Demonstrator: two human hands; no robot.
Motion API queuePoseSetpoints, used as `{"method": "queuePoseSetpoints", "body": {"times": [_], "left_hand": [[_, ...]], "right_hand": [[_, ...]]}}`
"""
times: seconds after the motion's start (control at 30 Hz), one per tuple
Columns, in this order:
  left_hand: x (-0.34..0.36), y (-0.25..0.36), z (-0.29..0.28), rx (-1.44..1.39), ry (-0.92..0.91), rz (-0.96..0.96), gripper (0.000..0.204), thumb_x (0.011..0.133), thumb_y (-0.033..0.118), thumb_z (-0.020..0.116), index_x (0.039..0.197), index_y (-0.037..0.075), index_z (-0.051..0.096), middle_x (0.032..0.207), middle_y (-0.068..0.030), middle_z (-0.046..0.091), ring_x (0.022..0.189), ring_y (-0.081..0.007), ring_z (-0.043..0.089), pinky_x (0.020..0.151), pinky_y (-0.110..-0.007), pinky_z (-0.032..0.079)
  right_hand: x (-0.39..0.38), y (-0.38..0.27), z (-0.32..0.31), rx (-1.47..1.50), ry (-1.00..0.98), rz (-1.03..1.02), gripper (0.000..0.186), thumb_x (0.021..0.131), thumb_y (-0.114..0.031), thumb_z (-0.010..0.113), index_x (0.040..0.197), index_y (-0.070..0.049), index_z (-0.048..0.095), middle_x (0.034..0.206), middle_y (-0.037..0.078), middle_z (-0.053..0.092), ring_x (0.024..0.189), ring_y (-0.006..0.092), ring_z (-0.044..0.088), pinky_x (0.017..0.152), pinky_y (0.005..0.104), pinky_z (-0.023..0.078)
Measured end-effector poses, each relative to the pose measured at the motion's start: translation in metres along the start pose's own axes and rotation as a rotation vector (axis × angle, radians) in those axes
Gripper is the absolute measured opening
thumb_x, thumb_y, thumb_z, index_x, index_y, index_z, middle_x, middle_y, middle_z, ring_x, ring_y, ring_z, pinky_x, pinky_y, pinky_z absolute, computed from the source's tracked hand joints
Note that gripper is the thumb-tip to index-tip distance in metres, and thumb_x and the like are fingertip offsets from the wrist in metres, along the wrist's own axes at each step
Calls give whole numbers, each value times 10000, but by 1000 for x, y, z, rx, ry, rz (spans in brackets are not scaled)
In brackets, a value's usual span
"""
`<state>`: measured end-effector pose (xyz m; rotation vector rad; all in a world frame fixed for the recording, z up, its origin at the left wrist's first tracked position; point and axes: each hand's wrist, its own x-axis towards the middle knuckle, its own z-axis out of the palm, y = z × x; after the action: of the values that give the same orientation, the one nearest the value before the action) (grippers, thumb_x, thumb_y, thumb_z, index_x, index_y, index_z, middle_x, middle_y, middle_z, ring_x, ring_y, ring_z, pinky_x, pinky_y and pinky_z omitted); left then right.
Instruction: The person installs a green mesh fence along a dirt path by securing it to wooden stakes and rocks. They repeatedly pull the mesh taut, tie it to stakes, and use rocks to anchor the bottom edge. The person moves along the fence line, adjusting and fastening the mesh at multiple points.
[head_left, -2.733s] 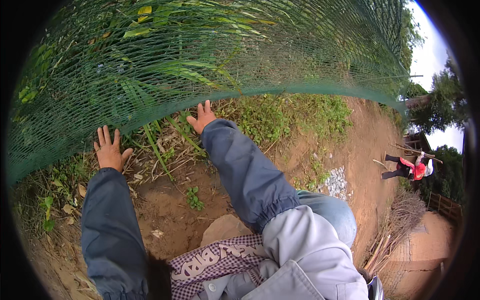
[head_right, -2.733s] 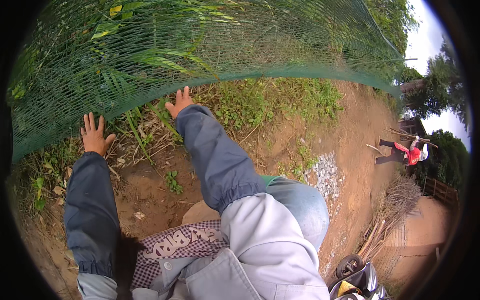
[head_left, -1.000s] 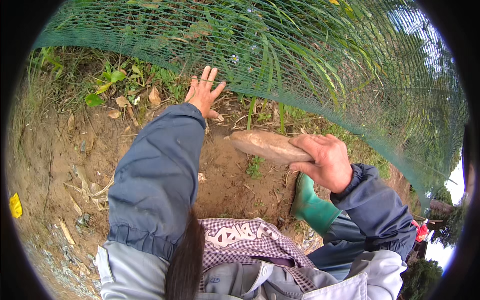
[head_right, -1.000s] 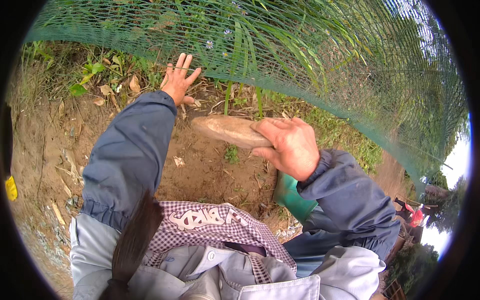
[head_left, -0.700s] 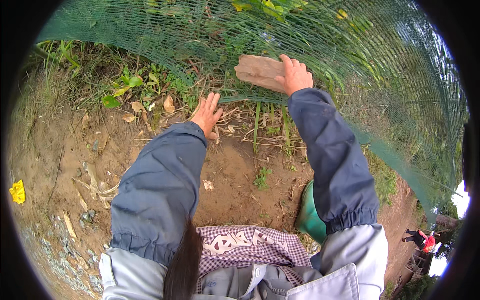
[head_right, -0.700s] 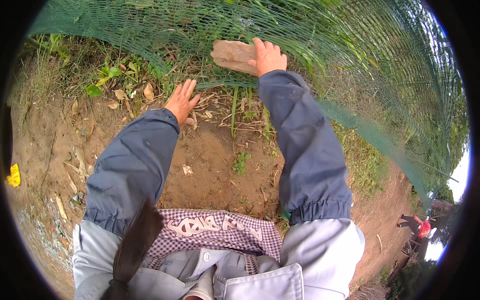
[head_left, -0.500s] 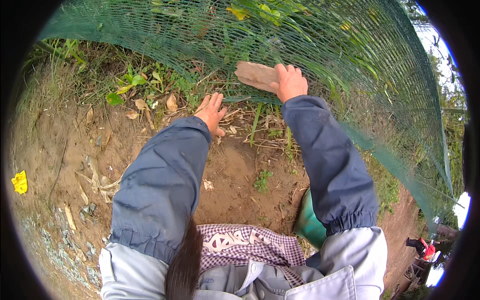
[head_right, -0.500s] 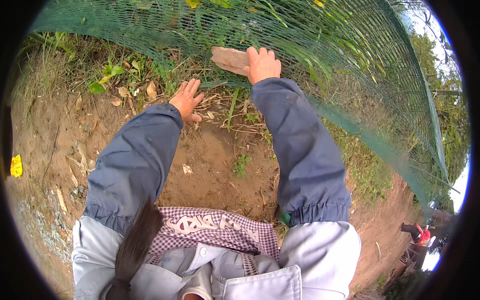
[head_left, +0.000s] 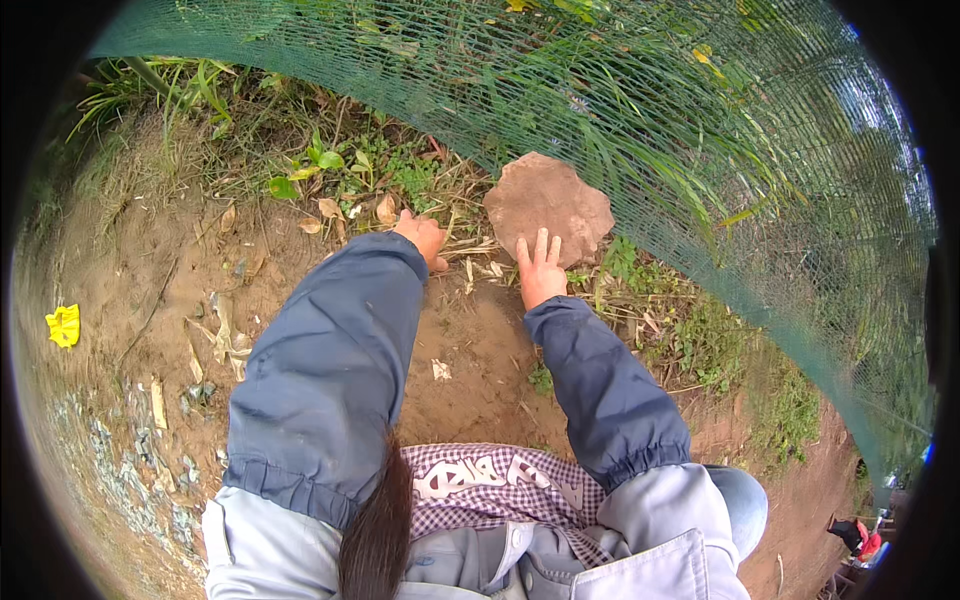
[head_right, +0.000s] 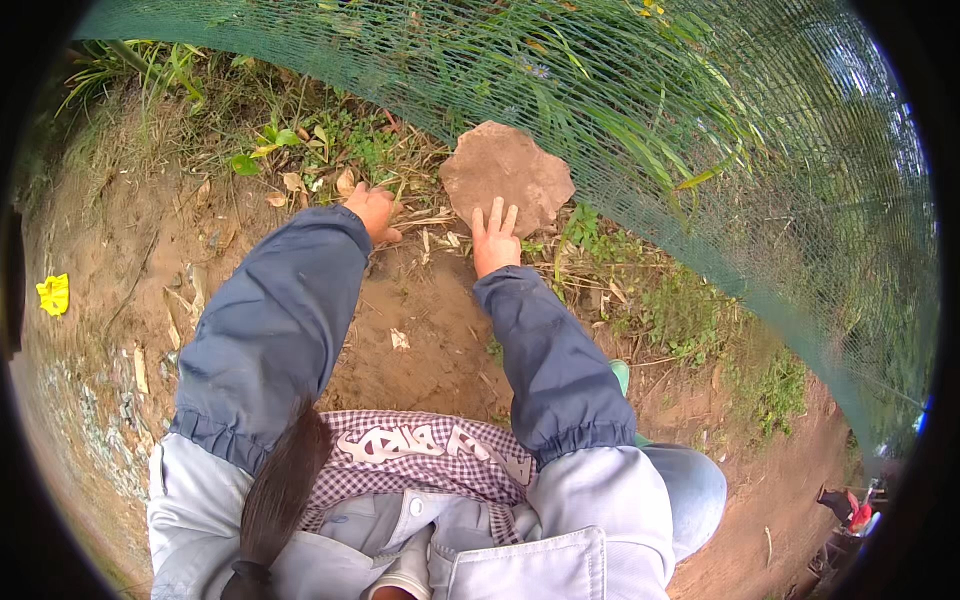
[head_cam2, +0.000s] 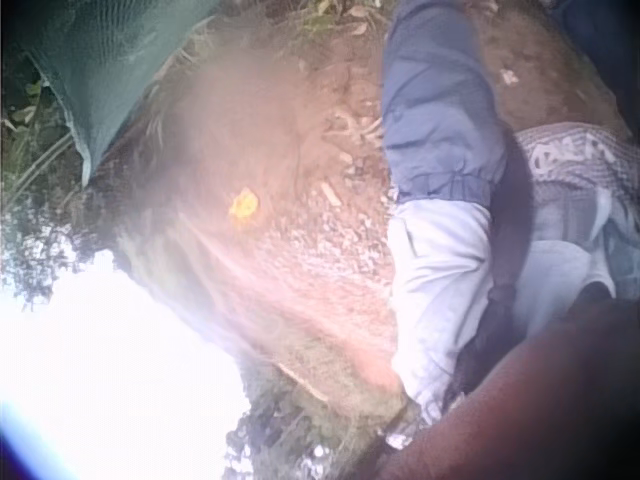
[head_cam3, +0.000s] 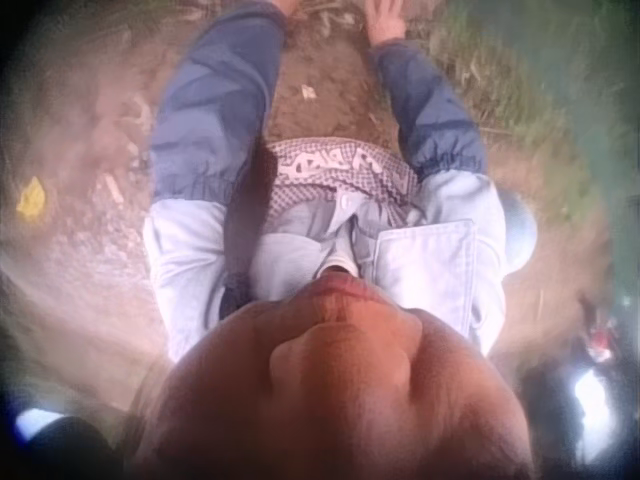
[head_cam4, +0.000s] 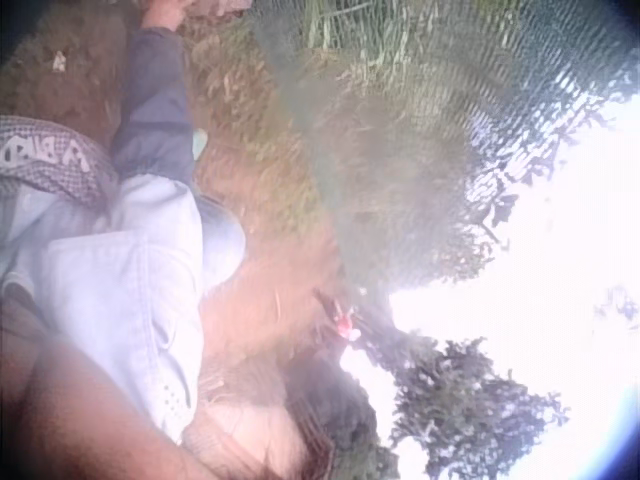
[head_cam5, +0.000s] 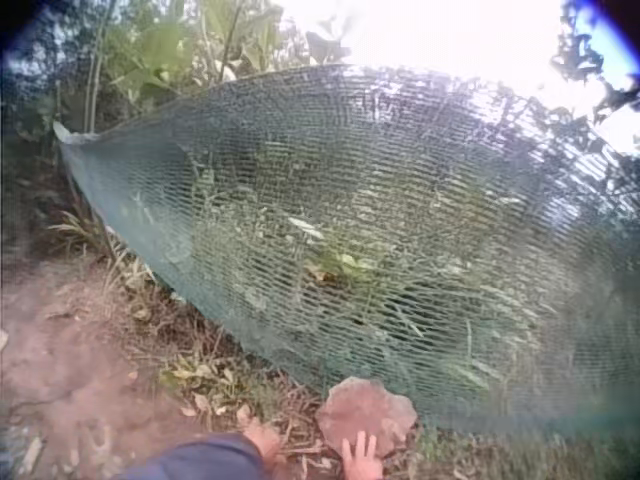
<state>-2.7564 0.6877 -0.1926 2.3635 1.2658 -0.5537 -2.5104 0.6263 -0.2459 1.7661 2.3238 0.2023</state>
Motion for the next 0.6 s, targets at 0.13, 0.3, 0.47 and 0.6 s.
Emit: {"method": "queuePoseSetpoints", "body": {"times": [0.13,0.3,0.47,0.6], "left_hand": [[-1,4,-21,-61,255,29,348,821,362,601,1009,72,632,959,-124,620,970,-285,581,827,-442,409],[-17,5,-32,-64,296,48,348,820,377,602,987,72,615,927,-112,628,934,-296,596,821,-455,404],[-20,7,-39,-62,318,60,298,807,346,613,941,80,607,923,-113,637,929,-297,603,840,-467,407],[-18,17,-44,-63,345,99,301,802,329,636,977,85,611,909,-115,644,928,-299,607,842,-473,406]], "right_hand": [[-1,0,-18,-7,-104,18,629,781,-26,539,1369,-201,401,1466,237,220,1287,466,322,640,369,555],[0,7,-38,157,-210,21,665,725,-72,634,1343,-184,415,1463,193,239,1315,404,304,869,428,490],[-4,21,-41,276,-157,45,597,753,-116,647,1310,-167,440,1460,109,285,1326,322,314,981,494,390],[-14,25,-47,344,-53,73,606,756,-118,654,1317,-159,428,1448,101,306,1331,310,301,1004,500,356]]}}
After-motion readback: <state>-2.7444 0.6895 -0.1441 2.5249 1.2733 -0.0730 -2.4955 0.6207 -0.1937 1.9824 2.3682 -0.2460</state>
